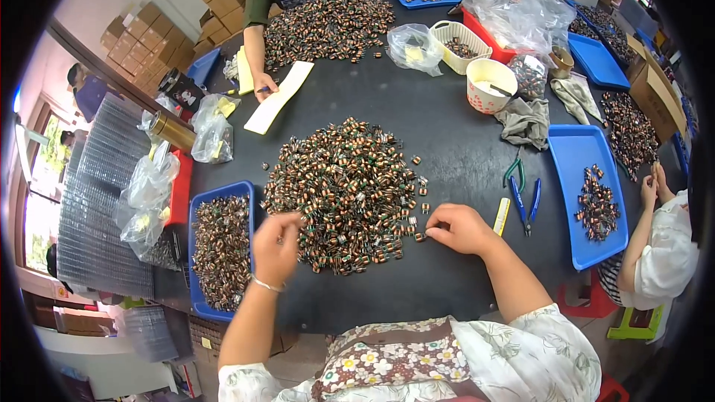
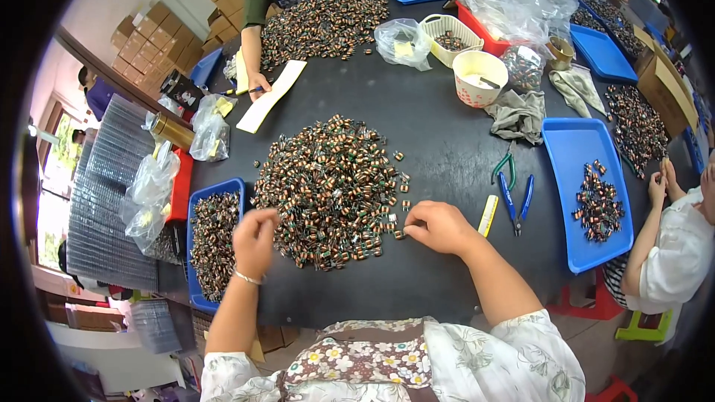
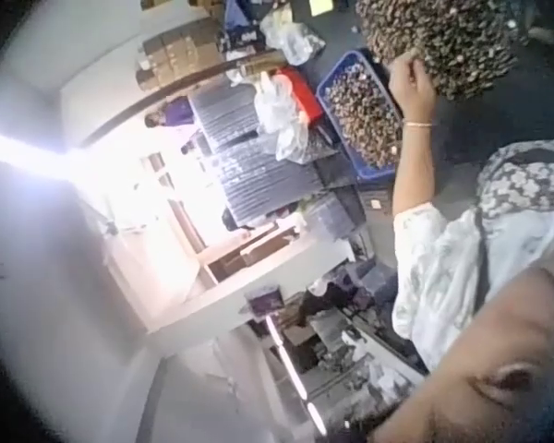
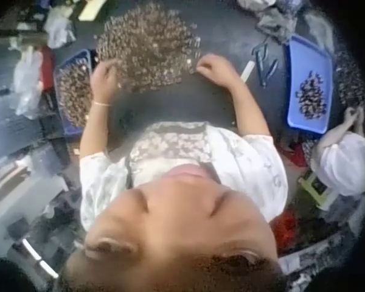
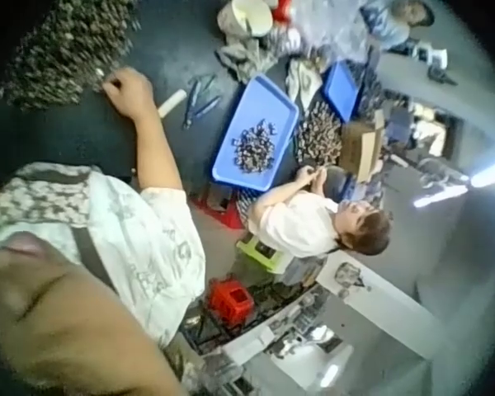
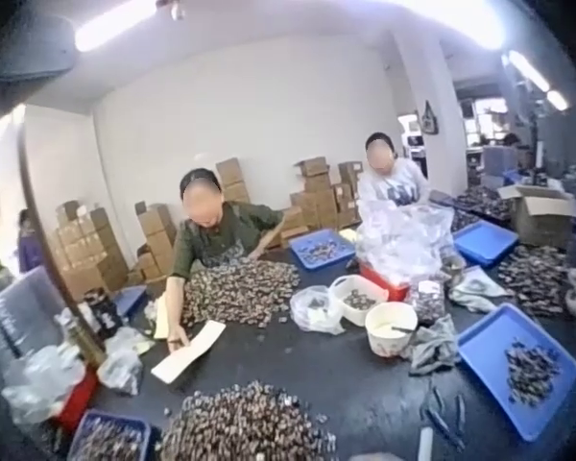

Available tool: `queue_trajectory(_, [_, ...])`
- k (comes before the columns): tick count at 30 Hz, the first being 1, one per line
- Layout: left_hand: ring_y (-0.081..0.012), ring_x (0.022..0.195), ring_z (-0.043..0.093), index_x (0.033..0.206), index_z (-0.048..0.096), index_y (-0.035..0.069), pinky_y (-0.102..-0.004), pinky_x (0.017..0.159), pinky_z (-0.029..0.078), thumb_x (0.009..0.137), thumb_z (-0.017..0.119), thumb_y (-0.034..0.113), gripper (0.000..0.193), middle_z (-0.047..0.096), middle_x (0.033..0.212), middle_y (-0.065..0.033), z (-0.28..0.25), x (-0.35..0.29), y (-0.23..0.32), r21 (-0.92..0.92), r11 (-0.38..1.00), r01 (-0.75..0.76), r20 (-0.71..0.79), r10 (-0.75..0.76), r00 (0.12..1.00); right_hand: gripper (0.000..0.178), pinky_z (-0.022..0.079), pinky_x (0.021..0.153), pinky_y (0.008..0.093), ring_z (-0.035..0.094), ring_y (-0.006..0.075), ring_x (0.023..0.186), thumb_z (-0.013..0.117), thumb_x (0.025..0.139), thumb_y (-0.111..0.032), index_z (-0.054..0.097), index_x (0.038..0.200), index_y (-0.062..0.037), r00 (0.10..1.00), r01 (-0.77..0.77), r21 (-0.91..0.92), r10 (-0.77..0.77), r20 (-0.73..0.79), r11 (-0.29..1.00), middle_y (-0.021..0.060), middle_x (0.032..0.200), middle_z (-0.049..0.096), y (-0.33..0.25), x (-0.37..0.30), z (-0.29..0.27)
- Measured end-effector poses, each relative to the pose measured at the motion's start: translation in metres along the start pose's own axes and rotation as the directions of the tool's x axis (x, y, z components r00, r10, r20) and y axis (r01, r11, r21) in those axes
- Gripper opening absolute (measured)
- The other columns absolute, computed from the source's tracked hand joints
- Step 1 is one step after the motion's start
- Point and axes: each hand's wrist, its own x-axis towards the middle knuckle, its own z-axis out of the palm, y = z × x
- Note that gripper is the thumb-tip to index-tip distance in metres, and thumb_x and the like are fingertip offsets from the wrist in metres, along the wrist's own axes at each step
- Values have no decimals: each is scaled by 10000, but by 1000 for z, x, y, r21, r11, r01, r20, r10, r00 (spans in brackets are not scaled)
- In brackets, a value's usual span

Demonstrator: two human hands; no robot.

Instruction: The person connects electronic components together by hand from a pile on the table, receives a paper pad from another worker and places it into a tray, and joins additional electronic components together.

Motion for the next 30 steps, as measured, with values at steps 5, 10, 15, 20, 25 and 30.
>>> queue_trajectory(5, [-118,773,595,1097,549,8,-238,697,499,853,505,-25,251,612,942,-81,51,-60,46,-455,769,450,412,-266,871,123,473,621,305,602,196,682,644,779,-149,620,813,-33,990,124,261,-136,28,957,86,756,623,-11,-2,3])
queue_trajectory(10, [-159,843,598,1264,369,21,-255,704,494,866,505,0,421,564,1042,-95,107,-77,67,-587,305,750,717,-234,656,94,467,603,282,603,165,658,634,772,-123,617,808,-37,962,158,367,-227,151,917,71,743,619,-26,-10,17])
queue_trajectory(15, [-131,711,599,1035,536,-5,-241,633,502,867,543,22,171,609,875,-87,116,-86,66,-583,219,783,684,-387,618,86,468,632,283,598,189,693,650,762,-101,621,812,-37,954,208,296,-261,150,932,69,775,608,-24,-10,22])
queue_trajectory(20, [-122,709,592,1037,558,-6,-229,630,494,863,560,34,179,617,855,-87,116,-97,58,-541,290,790,673,-415,613,208,413,892,385,520,277,1040,670,722,-85,628,925,-70,932,313,-54,-317,-174,948,88,1049,580,1,0,25])
queue_trajectory(25, [-114,719,592,1041,569,-11,-228,633,490,866,573,55,187,634,879,-97,118,-94,63,-523,275,807,688,-423,590,358,317,1016,416,418,276,1197,669,700,-75,597,1050,-90,950,298,-285,-313,-8,911,84,1214,499,-1,0,33])
queue_trajectory(30, [-110,718,591,1048,567,-14,-226,640,488,874,568,64,191,637,892,-96,122,-99,59,-538,286,793,698,-377,609,297,375,946,387,482,245,1096,675,681,-64,623,971,-101,969,242,-235,-244,19,941,48,1099,545,-3,-2,30])
